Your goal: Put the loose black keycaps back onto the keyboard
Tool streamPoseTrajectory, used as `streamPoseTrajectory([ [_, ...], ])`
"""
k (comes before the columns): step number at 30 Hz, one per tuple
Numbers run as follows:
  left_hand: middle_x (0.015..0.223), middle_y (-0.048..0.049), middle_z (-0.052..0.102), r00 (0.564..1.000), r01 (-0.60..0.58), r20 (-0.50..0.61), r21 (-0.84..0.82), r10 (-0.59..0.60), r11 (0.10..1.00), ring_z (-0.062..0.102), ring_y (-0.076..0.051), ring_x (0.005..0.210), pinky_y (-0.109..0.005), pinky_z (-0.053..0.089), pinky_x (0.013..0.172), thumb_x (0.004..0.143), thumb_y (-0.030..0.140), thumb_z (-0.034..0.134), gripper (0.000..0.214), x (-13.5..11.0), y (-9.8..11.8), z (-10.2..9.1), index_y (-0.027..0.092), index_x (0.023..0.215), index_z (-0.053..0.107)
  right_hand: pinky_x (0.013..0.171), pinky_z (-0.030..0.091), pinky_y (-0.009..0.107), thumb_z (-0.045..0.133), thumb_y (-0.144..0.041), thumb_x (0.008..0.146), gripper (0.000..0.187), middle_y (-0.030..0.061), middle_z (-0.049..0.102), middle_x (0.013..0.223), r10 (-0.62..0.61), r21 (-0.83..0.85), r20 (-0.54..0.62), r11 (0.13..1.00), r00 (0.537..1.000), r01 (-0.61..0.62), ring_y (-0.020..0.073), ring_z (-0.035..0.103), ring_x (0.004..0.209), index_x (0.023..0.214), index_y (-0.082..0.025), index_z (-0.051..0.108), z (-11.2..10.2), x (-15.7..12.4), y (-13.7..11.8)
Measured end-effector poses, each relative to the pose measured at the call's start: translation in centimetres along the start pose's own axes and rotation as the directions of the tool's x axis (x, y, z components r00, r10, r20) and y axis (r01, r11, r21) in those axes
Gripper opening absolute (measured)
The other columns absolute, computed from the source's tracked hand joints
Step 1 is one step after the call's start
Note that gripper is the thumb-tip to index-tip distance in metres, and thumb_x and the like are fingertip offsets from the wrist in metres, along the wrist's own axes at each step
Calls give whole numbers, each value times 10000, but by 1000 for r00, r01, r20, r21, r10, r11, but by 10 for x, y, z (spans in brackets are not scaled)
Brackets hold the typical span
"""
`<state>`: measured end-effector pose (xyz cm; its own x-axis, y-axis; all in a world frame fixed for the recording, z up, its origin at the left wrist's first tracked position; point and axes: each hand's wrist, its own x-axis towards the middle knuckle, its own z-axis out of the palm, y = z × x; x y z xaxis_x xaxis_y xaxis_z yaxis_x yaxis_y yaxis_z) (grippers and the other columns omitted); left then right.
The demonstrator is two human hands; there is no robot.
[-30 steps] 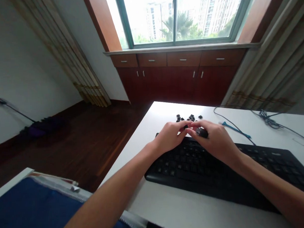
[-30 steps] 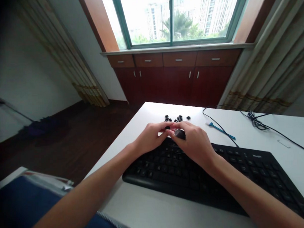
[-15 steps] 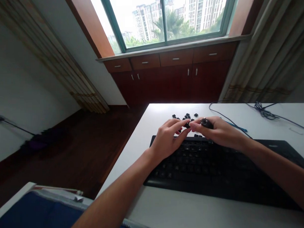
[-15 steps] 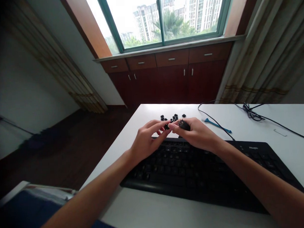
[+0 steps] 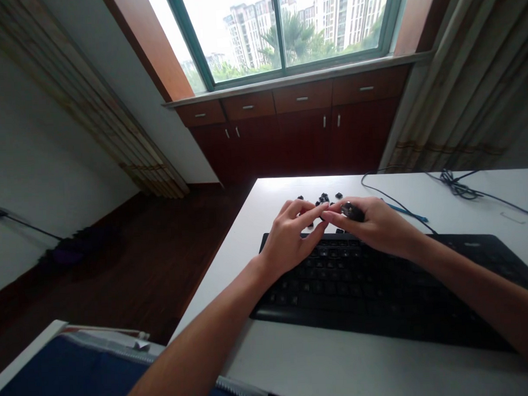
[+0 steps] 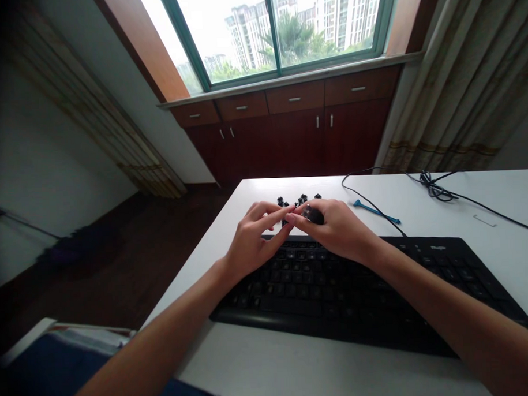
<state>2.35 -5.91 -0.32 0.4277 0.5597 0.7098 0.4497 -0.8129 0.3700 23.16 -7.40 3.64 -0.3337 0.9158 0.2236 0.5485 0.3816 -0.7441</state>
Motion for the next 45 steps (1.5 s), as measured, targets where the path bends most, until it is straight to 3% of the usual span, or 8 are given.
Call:
streamPoseTrajectory([
  [5,988,-57,694,996,22,-82,-111,-31,994,619,-156,896,-243,541,637,848,289,744,247,5,3,-6,209,1081,719,675,442,306,571,-540,918,387,34,717,809,10,21,30,1000,1000,-11,191,625,747,903,-191,735,1,-1,-1],
  [8,1023,-62,699,991,115,-28,-272,-127,955,651,-151,908,-245,569,671,854,295,735,221,8,4,-8,201,1054,728,679,455,302,590,-510,914,353,34,722,834,1,54,34,999,999,-3,189,632,760,947,-188,731,0,-1,-3],
  [13,1090,-85,716,920,386,170,-559,-354,734,691,-191,962,-320,601,805,821,314,764,297,11,0,-13,179,1081,720,676,481,314,602,-461,919,309,40,724,893,-77,14,-58,997,995,78,184,640,758,1070,-209,700,-4,-3,-4],
  [17,1100,-71,727,876,474,308,-690,-370,548,699,-178,977,-322,576,889,775,250,807,328,13,-4,-17,167,1073,697,787,505,325,626,-312,915,265,56,703,1109,-299,-107,-105,952,949,288,184,647,886,1166,-242,674,-5,-5,-4],
  [20,990,-38,735,853,515,364,-706,-375,486,704,-151,916,-279,571,838,742,227,832,365,13,-6,-19,168,1053,649,783,513,313,625,-258,913,282,57,688,1114,-406,-157,-64,906,912,392,177,635,893,1191,-247,671,-6,-6,-2],
  [26,919,-45,745,804,593,457,-651,-380,474,718,-160,854,-269,566,777,728,254,840,397,11,-7,-21,154,1032,604,809,522,315,629,-196,897,309,68,673,1136,-468,-173,99,861,878,478,192,636,981,1199,-237,679,-10,-5,7],
  [36,952,-72,756,799,601,490,-629,-349,493,719,-175,844,-285,551,725,740,292,829,415,11,-5,-22,168,1077,619,789,525,343,604,-307,930,283,89,679,1131,-480,-153,126,855,868,495,212,649,963,1190,-259,705,-14,-4,6],
  [45,898,-60,749,775,613,573,-580,-266,536,544,-75,597,-236,348,527,703,293,853,482,11,-10,-25,167,1120,648,775,536,329,653,-322,903,338,79,689,1135,-484,-106,189,855,855,508,207,668,941,1237,-293,691,-18,-6,8],
])
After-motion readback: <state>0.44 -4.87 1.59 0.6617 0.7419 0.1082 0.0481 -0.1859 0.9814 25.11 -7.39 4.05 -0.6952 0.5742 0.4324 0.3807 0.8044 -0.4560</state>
